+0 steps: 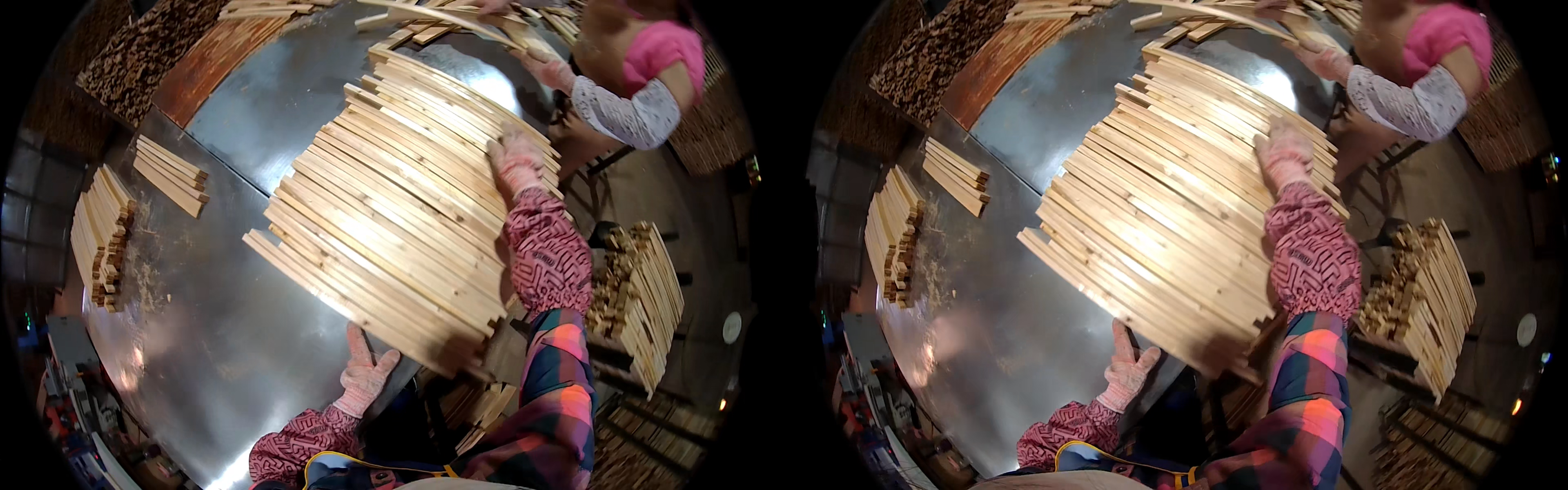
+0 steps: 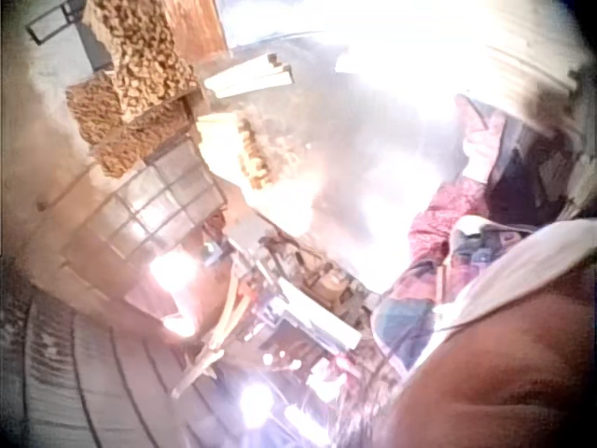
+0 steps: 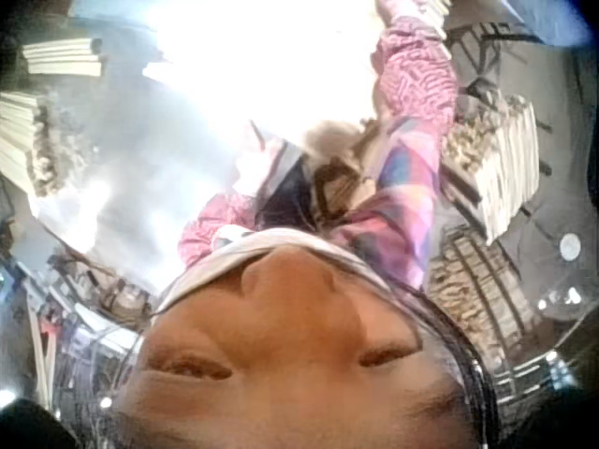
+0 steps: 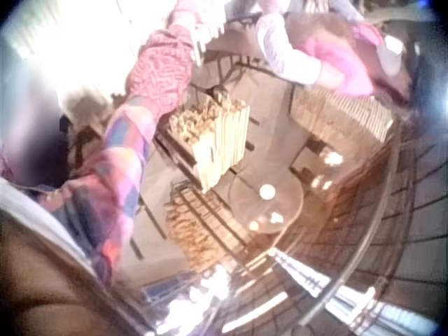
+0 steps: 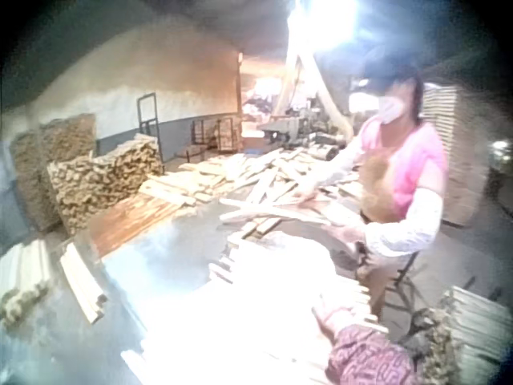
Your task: The person repeatedly picks up stacks of thin wooden planks from a metal table and places them onto a conveyor belt. They align the planks by hand before loading them, repeating this cycle throughout the clip.
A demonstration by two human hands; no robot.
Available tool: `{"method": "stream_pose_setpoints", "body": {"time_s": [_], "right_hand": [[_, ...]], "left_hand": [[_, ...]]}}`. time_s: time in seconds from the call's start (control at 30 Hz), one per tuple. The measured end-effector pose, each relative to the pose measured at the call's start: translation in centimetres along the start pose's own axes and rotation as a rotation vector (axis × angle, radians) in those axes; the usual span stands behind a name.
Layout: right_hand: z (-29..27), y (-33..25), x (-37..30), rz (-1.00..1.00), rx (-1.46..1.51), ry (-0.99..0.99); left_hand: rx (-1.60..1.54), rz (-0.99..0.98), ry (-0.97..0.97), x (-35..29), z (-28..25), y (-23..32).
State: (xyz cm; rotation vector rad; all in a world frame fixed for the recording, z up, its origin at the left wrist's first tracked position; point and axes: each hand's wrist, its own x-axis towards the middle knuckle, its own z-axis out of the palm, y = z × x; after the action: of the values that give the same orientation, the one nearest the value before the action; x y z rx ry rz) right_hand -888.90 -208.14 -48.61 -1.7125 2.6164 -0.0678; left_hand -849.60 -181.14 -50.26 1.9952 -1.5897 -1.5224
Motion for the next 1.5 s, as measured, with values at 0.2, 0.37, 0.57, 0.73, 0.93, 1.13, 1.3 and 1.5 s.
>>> {"method": "stream_pose_setpoints", "body": {"time_s": [0.2,0.37,0.57,0.73,0.93,1.13,1.3,1.5], "right_hand": [[3.6,3.1,11.6,0.206,-0.008,-0.053],[5.5,3.8,12.0,0.108,-0.058,0.017],[6.7,9.0,3.8,0.016,-0.08,-0.069],[3.0,-1.1,-12.1,0.045,0.065,-0.295],[1.1,-11.0,-28.0,-0.028,0.118,-0.36],[4.5,-18.6,-40.0,-0.137,0.007,-0.528],[7.7,-25.3,-49.2,-0.342,0.253,-0.67],[13.7,-23.5,-51.0,-0.12,0.98,-0.761]], "left_hand": [[-0.258,0.074,0.032,2.5,2.5,2.1],[1.151,0.31,0.413,2.3,3.7,0.8],[-0.096,0.11,0.479,1.0,-0.5,-3.9],[-0.155,-0.143,0.74,-4.0,-8.3,-12.1],[-0.279,-0.255,0.778,-13.1,-16.9,-22.2],[0.051,-0.555,0.808,-21.3,-19.6,-35.2],[0.308,-0.781,0.786,-28.3,-23.1,-48.5],[0.549,-0.806,0.892,-27.4,-19.1,-50.3]]}}
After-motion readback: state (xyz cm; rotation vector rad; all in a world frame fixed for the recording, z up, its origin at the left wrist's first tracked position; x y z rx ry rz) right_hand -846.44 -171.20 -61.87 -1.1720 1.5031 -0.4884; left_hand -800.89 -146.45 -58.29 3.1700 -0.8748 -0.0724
